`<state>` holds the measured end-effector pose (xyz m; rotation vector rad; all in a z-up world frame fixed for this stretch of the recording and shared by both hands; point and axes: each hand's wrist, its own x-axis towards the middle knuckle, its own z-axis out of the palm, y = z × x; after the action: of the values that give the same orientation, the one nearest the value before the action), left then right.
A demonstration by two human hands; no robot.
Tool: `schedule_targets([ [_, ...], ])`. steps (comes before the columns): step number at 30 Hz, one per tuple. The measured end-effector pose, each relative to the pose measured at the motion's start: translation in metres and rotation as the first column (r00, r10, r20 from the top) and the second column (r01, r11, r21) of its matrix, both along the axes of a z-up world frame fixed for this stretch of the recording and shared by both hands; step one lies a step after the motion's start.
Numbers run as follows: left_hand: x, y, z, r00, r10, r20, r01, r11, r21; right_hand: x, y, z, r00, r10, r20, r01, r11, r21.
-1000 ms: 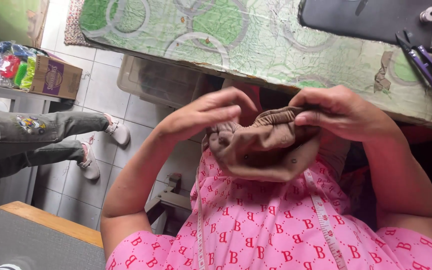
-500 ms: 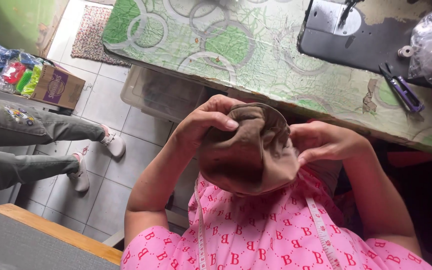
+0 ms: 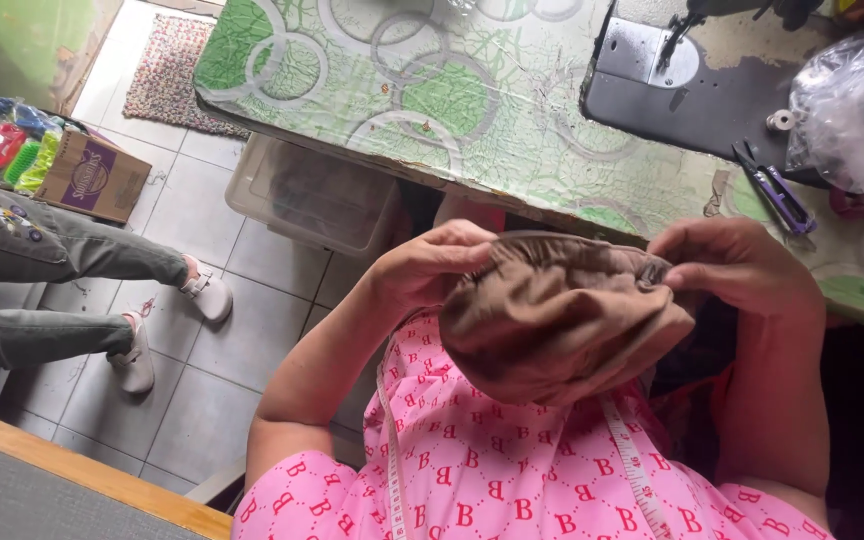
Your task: Sewing and inspecting a baseball cap using an industrial sewing machine
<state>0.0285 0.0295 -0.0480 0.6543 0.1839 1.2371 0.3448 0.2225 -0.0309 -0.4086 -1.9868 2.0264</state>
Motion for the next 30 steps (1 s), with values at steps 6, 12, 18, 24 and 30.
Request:
schedule_targets([
  [6,0.023,0.019,0.032,0.975,-0.19,0.117,0.17,0.972,0.165,-0.015,-0.021,-0.012,0.986,0.021,-0.165,-0.063,0.965,-0.253],
  [12,0.013,0.078,-0.005,0.954,0.172,0.245,-0.194,0.979,0.068,-0.007,-0.074,-0.062,0.893,-0.178,-0.413,-0.145,0.755,-0.639],
  [18,0.032,0.065,0.043,0.891,0.256,0.375,-0.298,0.953,0.058,0.02,-0.09,-0.123,0.789,-0.484,-0.378,-0.2,0.379,-0.903],
  [24,0.012,0.064,0.055,0.904,0.238,0.356,-0.252,0.968,-0.007,0.073,-0.031,-0.121,0.655,-0.738,-0.163,0.195,0.374,-0.907],
  [30,0.014,0.035,0.081,0.917,0.319,0.239,-0.296,0.947,-0.127,0.057,-0.027,0.008,0.419,-0.889,-0.183,0.333,0.338,-0.88],
])
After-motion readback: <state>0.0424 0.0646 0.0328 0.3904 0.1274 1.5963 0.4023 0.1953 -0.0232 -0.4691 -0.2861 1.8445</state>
